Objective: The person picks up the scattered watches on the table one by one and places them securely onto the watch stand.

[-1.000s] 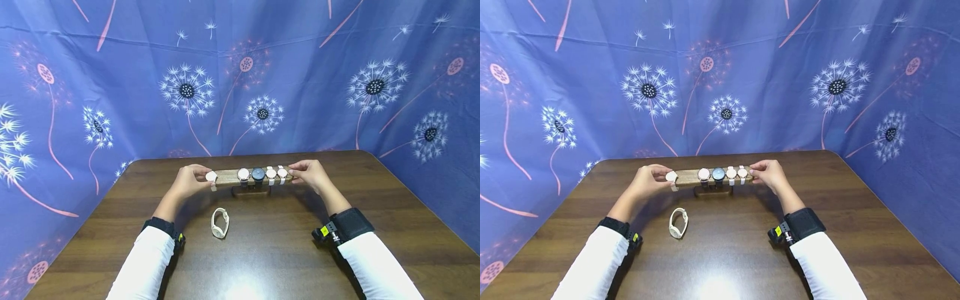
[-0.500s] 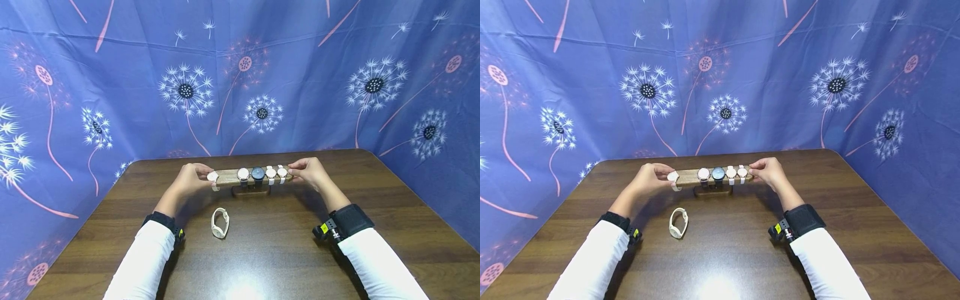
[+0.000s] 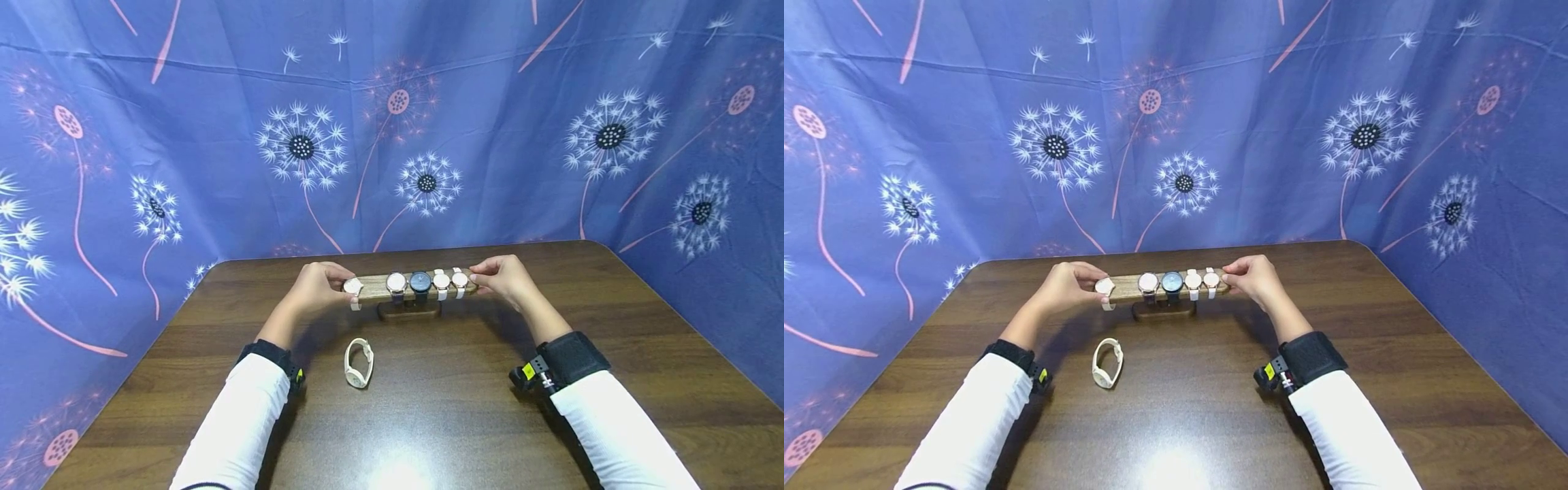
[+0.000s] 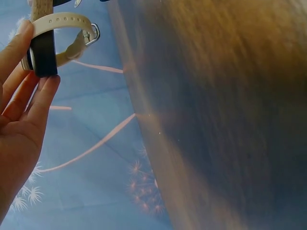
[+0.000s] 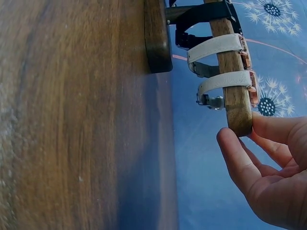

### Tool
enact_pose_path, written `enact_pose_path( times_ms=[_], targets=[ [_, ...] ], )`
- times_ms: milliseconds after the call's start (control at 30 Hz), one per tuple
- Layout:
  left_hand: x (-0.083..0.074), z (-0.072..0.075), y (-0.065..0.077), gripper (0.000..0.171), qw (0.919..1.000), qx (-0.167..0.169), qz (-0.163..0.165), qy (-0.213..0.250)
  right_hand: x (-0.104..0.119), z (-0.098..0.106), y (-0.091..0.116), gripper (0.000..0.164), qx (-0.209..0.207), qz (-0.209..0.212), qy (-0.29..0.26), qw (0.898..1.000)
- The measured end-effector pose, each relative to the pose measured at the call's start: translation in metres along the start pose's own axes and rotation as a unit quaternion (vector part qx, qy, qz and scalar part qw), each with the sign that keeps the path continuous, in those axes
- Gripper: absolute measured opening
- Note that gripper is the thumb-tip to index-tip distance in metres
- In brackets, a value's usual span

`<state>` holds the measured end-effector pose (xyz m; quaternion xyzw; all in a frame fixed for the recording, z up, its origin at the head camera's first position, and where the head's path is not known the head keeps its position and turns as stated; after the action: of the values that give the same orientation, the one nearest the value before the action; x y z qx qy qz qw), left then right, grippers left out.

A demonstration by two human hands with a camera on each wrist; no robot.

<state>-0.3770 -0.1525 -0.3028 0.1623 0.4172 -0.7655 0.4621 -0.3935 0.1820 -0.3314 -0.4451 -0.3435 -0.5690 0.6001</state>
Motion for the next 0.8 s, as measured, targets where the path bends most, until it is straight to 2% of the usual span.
enact_pose_path(
  times_ms=[200,433,800],
  targets=[
    [-0.001,-0.002,-0.002,0.036,0.9997,0.007,0.001,-0.024,0.001,-0.001,0.001,0.026,-0.004,-0.004,0.013,1.000],
    [-0.004,-0.005,-0.005,0.039,0.9982,0.009,-0.012,-0.058,0.005,-0.001,0.002,0.025,-0.004,0.018,0.017,1.000],
    [-0.009,-0.010,-0.009,0.042,0.9974,0.020,-0.023,-0.065,0.004,-0.001,0.001,0.025,-0.005,0.026,0.014,1.000]
  ],
)
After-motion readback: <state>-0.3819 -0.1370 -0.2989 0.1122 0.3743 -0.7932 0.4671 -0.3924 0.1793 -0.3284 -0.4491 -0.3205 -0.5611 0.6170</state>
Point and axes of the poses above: each hand's wrist, its own y-axis away from the middle knuckle, its own z-axis out of the back of the hand, x = y × z, the point moved 9 cm from there along -y, towards the middle knuckle, and after that the axes turned 10 degrees about -x, right-handed, at the moved point
